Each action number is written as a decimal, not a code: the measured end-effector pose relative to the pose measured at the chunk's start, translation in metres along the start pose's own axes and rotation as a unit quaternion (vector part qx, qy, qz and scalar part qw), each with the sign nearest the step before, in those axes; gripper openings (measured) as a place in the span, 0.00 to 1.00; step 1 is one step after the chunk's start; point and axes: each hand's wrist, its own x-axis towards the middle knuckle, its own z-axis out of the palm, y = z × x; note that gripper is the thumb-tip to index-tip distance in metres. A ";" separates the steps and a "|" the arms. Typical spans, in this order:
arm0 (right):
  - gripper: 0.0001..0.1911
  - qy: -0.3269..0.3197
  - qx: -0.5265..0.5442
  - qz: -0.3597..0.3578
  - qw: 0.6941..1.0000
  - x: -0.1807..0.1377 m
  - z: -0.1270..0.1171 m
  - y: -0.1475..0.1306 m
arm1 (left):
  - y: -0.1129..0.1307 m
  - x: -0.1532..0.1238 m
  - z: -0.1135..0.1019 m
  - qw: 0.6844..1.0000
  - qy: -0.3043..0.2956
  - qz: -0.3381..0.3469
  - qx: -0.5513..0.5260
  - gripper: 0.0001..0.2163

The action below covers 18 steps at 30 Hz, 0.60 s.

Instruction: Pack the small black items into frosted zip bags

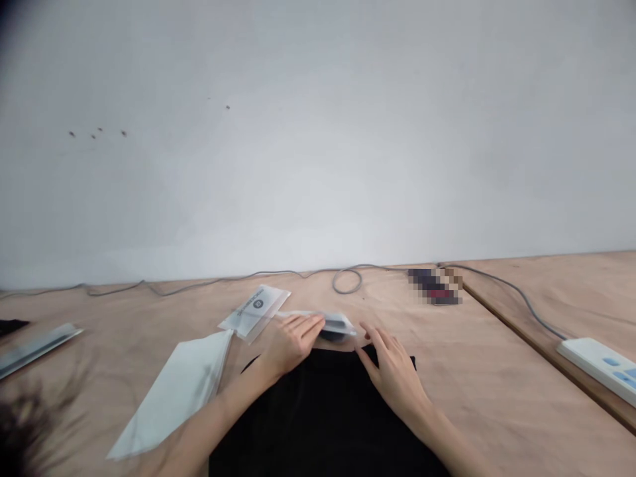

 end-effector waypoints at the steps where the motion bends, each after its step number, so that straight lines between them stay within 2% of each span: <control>1: 0.18 0.014 0.018 -0.024 0.999 0.001 -0.002 -0.001 | 0.007 -0.007 0.001 1.000 0.024 0.008 -0.014 0.17; 4: 0.10 0.029 0.049 -0.093 0.994 0.003 -0.005 -0.004 | 0.019 -0.021 0.005 0.996 0.079 -0.013 -0.049 0.15; 8: 0.12 0.013 0.051 -0.141 0.989 0.004 -0.007 -0.010 | 0.030 -0.022 0.000 0.991 0.081 -0.053 -0.087 0.13; 12: 0.12 -0.021 0.038 -0.167 0.985 0.003 -0.009 -0.015 | 0.046 -0.014 -0.006 0.995 0.047 -0.008 -0.092 0.12; 18: 0.13 -0.037 -0.008 -0.189 0.981 0.003 -0.011 -0.015 | 0.055 -0.005 0.003 0.997 0.040 0.064 -0.035 0.11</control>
